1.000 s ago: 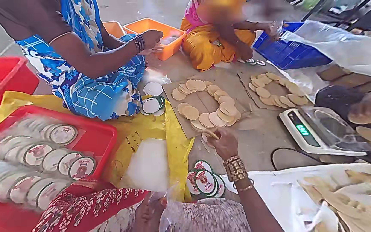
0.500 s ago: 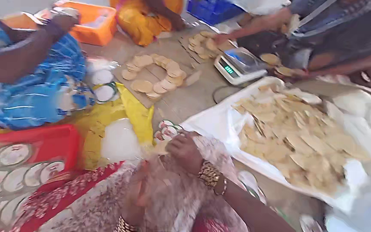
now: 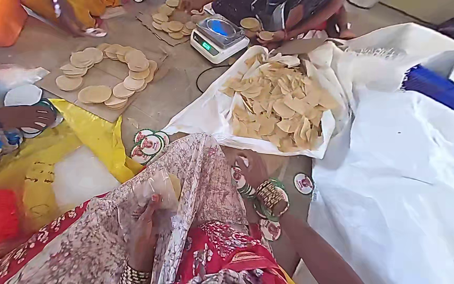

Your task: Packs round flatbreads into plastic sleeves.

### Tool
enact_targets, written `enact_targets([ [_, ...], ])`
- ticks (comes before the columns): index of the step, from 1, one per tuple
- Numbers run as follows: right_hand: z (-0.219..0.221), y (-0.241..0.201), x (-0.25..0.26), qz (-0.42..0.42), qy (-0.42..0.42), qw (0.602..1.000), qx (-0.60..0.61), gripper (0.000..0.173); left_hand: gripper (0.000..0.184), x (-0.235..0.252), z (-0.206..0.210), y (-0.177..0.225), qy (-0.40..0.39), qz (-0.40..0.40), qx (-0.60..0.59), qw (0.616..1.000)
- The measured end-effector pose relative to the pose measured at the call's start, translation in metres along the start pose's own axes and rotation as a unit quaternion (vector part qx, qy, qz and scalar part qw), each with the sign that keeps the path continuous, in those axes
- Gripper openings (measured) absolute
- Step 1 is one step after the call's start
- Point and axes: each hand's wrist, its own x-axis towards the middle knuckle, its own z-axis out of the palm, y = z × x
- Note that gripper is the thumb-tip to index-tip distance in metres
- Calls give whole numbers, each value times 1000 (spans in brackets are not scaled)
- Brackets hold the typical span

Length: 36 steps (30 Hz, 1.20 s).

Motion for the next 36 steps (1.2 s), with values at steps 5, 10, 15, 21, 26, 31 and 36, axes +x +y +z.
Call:
enact_targets([
  [5,2,46,25,203,-105,968,-105,75,16,-4,-4,1,-24,76,27,996],
  [10,1,42,25,214,-130,967,-53,48,20,-5,-4,-1,-21,90,44,995],
  [15,5,47,19,186,-110,973,-87,71,18,-6,-4,-1,-12,80,48,996],
  [21,13,42,13,182,-125,973,-71,68,19,-7,-6,-1,-16,106,48,993],
  [26,3,46,19,181,-152,971,23,45,20,-8,-8,1,-30,115,42,992],
  [31,-41,45,22,176,-13,964,199,13,17,-4,-17,-1,-23,116,37,992],
  [36,-83,31,18,165,48,962,211,12,17,-1,-16,1,-13,124,25,992],
])
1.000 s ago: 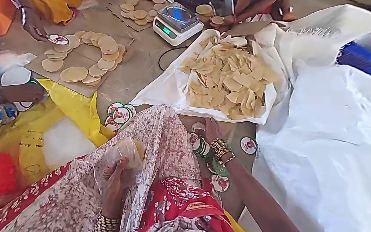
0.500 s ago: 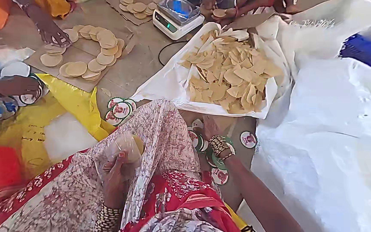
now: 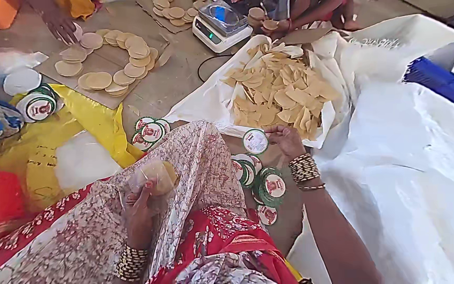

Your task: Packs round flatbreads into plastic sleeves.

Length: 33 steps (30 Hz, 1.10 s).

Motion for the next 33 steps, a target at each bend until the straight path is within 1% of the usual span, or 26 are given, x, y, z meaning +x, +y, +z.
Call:
enact_targets([
  [3,-1,-19,-12,-32,32,998,47,11,16,-2,0,3,8,-6,-7,1000],
  [4,2,-28,-17,-50,30,996,70,12,16,-3,1,4,6,-8,-7,1000],
  [7,25,-67,-39,-102,-23,984,144,16,15,-7,5,12,-20,-32,-8,999],
  [9,49,-90,-54,-130,-67,971,190,19,17,-10,7,15,-42,-49,-36,997],
  [12,88,-111,-70,-181,-139,948,221,19,19,-13,3,13,-77,-57,-69,993],
  [15,119,-118,-77,-215,-184,939,197,17,23,-18,2,15,-94,-89,-140,982],
  [18,140,-116,-81,-267,-171,940,122,20,27,-22,-2,16,-104,-112,-196,969],
  [21,150,-116,-89,-313,-156,934,70,21,25,-24,-6,15,-112,-106,-210,966],
  [23,156,-115,-95,-315,-185,927,81,25,23,-23,-8,13,-114,-103,-219,964],
  [24,157,-115,-98,-302,-211,925,95,28,21,-23,-8,12,-114,-102,-222,963],
  [28,155,-115,-107,-215,-340,902,157,51,15,-23,-7,15,-112,-97,-224,963],
  [30,152,-114,-110,-203,-361,899,144,49,16,-24,-6,16,-105,-96,-221,965],
  [32,146,-113,-112,-222,-325,913,106,38,21,-25,-4,18,-85,-98,-211,969],
  [33,142,-112,-111,-238,-290,922,94,27,22,-25,-4,18,-78,-98,-206,970],
])
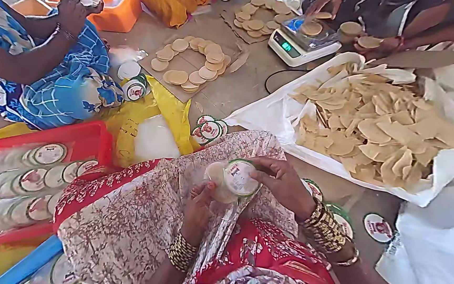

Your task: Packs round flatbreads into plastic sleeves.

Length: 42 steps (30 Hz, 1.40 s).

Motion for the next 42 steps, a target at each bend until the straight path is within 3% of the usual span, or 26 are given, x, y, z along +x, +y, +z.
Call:
enact_targets([
  [3,-16,2,-1,-13,80,996,-27,7,20,1,-1,-2,3,9,-2,1000],
  [5,-27,-1,-3,21,101,993,51,16,18,2,-1,-2,-1,12,-5,1000],
  [6,-30,-1,-4,34,98,984,147,25,17,2,-1,-2,-1,12,-4,1000],
  [7,-33,3,-6,35,75,956,280,30,16,1,-2,-2,-1,11,-4,1000],
  [9,-40,19,-9,-26,-67,841,537,22,17,1,-3,-3,-4,10,-1,1000],
  [10,-39,21,-8,-59,-113,773,622,21,16,2,-3,-4,-6,9,5,1000],
  [12,-34,21,-6,-91,-135,686,709,16,8,2,-2,-6,1,2,6,1000],
  [14,-30,20,-5,-98,-135,651,741,13,3,2,-2,-7,9,4,0,1000],
  [17,-27,18,-4,-95,-146,635,752,12,6,3,-4,-8,3,13,4,1000],
  [19,-29,20,-3,-98,-144,664,727,13,8,3,-5,-8,-4,15,-3,1000],
  [20,-30,20,-3,-93,-114,709,689,15,7,3,-5,-8,-5,14,-6,1000],
  [21,-32,20,-4,-79,-54,780,619,16,7,3,-4,-7,-4,12,-8,1000],
  [23,-30,14,-4,-41,102,915,388,15,11,1,0,-4,3,5,-2,1000],
  [25,-24,12,-3,-59,143,972,174,11,14,0,-2,-2,-7,6,3,1000],
  [27,-18,11,-3,-74,128,983,105,10,12,0,-5,-2,-23,10,7,1000],
  [34,-2,4,3,-78,123,986,82,10,15,0,-6,-1,-38,5,-1,999],
  [37,8,8,8,-75,107,991,14,9,13,1,-9,-2,-51,4,-5,999],
  [42,34,18,9,-65,87,986,-127,33,10,0,-7,-3,-45,-3,-10,999],
])
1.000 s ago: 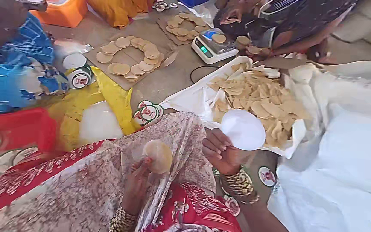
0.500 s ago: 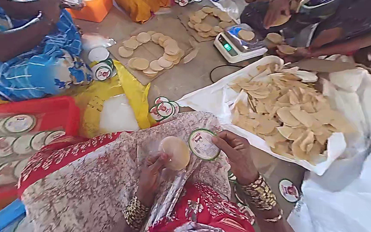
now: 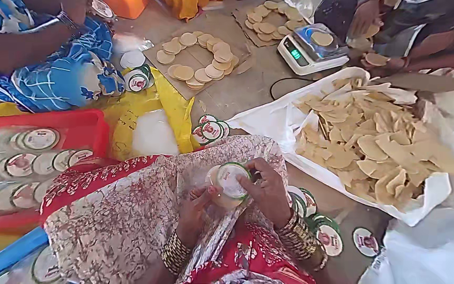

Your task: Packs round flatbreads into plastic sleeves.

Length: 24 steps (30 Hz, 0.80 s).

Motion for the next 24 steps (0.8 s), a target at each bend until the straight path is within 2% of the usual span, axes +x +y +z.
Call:
enact_targets([
  [3,11,-1,-1,88,-84,992,39,72,10,0,0,0,-1,-2,6,1000],
  [4,14,0,-1,110,-119,985,60,80,11,0,-1,-1,-11,1,11,1000],
  [5,16,2,-2,123,-152,977,84,80,11,0,-2,-3,-25,5,13,1000],
  [7,18,3,-3,135,-175,966,133,65,11,-2,0,-4,-48,15,23,998],
  [9,17,3,-4,113,-131,971,168,41,10,-6,8,-2,-47,24,38,998],
  [12,0,3,0,48,-42,984,166,23,10,-8,16,4,-35,65,73,995],
  [14,-17,2,2,-21,40,998,49,22,14,-4,13,7,-36,108,116,987],
  [16,-31,4,4,-81,107,981,-137,26,8,-2,12,12,4,140,153,978],
  [18,-38,13,3,-91,94,958,-254,29,3,-2,10,15,-6,188,198,962],
  [20,-37,31,3,-78,57,954,-284,29,5,-4,13,19,-34,267,252,930],
  [24,-38,36,6,-51,63,971,-226,28,16,-14,25,34,-85,401,318,855],
])
